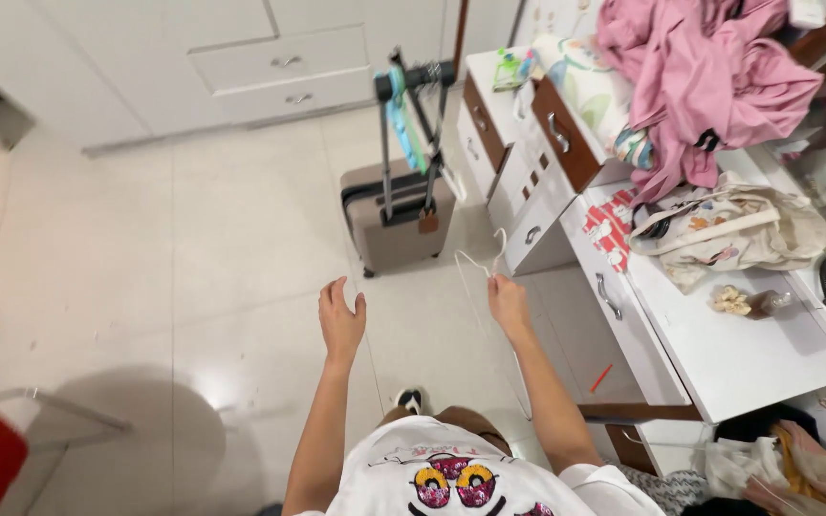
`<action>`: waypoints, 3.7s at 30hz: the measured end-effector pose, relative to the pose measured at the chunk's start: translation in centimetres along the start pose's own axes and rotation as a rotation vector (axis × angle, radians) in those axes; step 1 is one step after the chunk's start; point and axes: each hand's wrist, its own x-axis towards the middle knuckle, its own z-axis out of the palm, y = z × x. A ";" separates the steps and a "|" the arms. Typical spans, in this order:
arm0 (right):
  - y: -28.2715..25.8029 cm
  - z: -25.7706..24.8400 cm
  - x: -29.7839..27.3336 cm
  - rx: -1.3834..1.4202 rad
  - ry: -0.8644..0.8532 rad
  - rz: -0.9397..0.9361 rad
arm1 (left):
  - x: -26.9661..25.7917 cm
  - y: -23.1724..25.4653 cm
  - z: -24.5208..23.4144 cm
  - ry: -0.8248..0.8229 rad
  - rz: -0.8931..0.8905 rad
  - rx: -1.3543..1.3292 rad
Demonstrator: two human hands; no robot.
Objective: The person sorts and folds various clothing items from a pile on a bed. They handle hangers, a white t-shirt, a pair of jeans, and a black garment, placing folded items on a nearby chair and suitcase.
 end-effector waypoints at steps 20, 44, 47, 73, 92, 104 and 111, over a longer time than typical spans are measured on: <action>-2.1 -0.8 26.6 0.209 -0.254 -0.061 | 23.3 2.7 15.1 0.116 -0.070 -0.008; -6.3 10.9 39.7 0.235 -0.201 -0.206 | 28.2 4.9 19.8 0.230 -0.042 0.067; -6.0 11.5 39.3 0.223 -0.237 -0.183 | 27.7 4.8 19.9 0.218 -0.071 0.100; -31.8 10.1 12.6 0.391 -0.549 -1.056 | -3.1 0.6 -4.7 0.759 -0.645 0.521; -48.8 13.8 -31.1 0.600 -1.232 -1.744 | -39.8 4.2 -17.6 1.468 -1.315 0.923; -56.3 13.8 -57.1 0.465 -1.655 -2.174 | -50.0 3.1 -24.8 1.744 -1.581 1.120; -52.6 14.2 -69.9 0.492 -1.857 -2.175 | -57.2 2.3 -28.4 1.768 -1.687 1.060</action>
